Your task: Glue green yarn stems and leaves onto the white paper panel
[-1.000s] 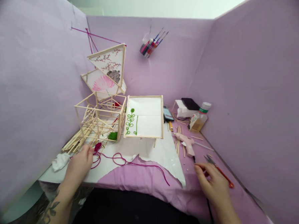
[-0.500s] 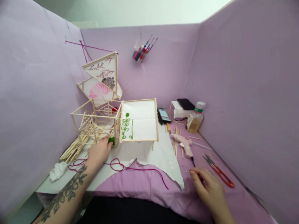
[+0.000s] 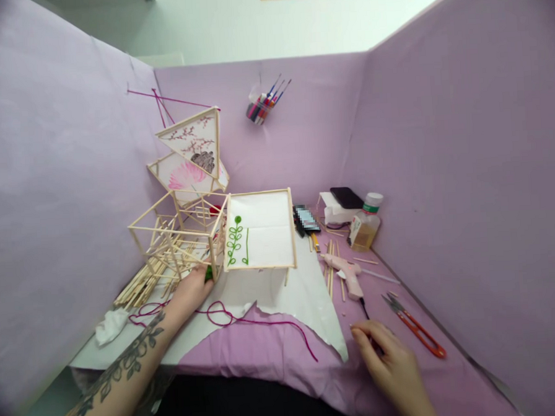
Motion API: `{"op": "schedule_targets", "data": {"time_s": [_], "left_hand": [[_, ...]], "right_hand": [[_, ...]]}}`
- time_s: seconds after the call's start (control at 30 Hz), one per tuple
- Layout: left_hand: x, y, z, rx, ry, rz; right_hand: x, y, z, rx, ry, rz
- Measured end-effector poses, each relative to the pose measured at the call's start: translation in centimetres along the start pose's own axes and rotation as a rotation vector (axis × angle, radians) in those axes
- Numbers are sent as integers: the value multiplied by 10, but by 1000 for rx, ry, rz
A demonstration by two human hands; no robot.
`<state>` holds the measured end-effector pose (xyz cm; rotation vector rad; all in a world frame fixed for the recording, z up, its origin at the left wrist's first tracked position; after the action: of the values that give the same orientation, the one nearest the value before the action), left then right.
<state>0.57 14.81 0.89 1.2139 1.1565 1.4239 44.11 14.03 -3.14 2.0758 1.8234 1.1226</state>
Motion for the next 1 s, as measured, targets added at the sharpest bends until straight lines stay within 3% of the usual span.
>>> {"op": "schedule_targets", "data": {"time_s": [0.2, 0.4, 0.47, 0.57, 0.67, 0.73, 0.83, 0.93, 1.0], "left_hand": [[-5, 7, 1, -81, -83, 8], [5, 14, -1, -113, -109, 32], [5, 15, 0, -133, -178, 40], [-9, 20, 0, -237, -295, 94], [-31, 39, -8, -517, -168, 208], [-48, 54, -6, -876, -73, 213], [-66, 72, 26, -1284, -122, -41], [-75, 85, 55, -1494, -162, -112], [-75, 83, 71, -1542, -148, -98]], "right_hand": [[-2, -9, -8, 13, 18, -57], [-4, -18, -8, 45, 11, -118], [-4, -19, -5, 47, 10, -123], [-5, -16, -3, 57, 7, -112], [-8, -12, -12, 95, -3, -88], [-10, -13, -31, 158, -28, -87], [-12, -25, -82, 334, -42, -171], [-13, -49, -147, 525, 4, -391], [-12, -63, -181, 614, 32, -487]]}}
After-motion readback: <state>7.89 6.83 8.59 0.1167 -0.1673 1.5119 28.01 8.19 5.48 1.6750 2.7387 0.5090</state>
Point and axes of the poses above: each hand's wrist, its own x-axis towards the middle knuckle, its own y-axis out of the back of the hand, z = x × y, the point moved 6 cm from there along x, towards the middle knuckle, and after that the axes turned 7 degrees about -y, right-handed, at the moved point
